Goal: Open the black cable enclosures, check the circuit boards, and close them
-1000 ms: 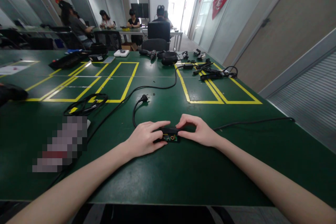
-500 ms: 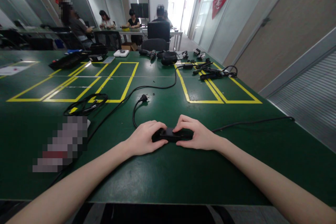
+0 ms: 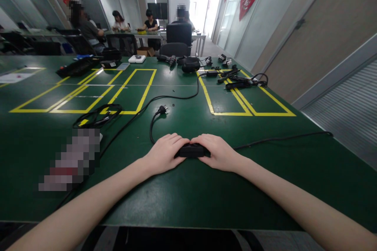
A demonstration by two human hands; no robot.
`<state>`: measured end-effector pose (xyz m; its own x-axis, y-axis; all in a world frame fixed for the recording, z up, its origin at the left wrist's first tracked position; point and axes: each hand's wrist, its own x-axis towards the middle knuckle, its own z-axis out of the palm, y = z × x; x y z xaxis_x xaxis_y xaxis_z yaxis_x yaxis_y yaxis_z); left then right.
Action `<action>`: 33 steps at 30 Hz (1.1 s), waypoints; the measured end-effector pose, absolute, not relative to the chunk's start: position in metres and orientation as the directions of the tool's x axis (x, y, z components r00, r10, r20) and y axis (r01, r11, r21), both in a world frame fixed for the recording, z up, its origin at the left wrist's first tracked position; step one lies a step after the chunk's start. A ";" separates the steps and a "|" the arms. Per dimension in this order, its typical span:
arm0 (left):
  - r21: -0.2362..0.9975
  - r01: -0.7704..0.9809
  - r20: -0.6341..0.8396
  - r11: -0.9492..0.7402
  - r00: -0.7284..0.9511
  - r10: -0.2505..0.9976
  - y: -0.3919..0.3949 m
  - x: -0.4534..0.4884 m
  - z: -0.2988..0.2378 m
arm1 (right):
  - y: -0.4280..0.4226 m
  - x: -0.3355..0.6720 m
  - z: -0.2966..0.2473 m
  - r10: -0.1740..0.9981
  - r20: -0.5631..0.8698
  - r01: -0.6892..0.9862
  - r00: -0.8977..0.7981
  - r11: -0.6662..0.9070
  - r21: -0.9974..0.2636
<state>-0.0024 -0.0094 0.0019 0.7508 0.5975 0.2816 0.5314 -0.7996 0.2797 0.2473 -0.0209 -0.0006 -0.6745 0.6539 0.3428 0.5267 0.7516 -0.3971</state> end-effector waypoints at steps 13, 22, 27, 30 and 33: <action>0.246 0.529 0.240 -0.812 0.778 0.580 -0.011 -0.004 0.013 | -0.025 0.247 0.006 0.612 0.296 0.548 -0.733 0.790 -0.277; 0.212 0.498 0.298 -0.841 0.787 0.540 -0.010 -0.005 0.011 | -0.027 0.248 0.006 0.555 0.354 0.531 -0.753 0.830 -0.172; 0.164 0.498 0.307 -0.852 0.795 0.523 -0.010 -0.005 0.014 | -0.025 0.248 0.004 0.540 0.379 0.525 -0.751 0.837 -0.153; 0.161 0.492 0.311 -0.856 0.797 0.517 -0.011 -0.004 0.015 | -0.026 0.248 0.004 0.527 0.395 0.518 -0.753 0.844 -0.138; 0.172 0.486 0.330 -0.857 0.791 0.515 -0.011 -0.004 0.014 | -0.027 0.248 0.004 0.519 0.413 0.522 -0.749 0.845 -0.115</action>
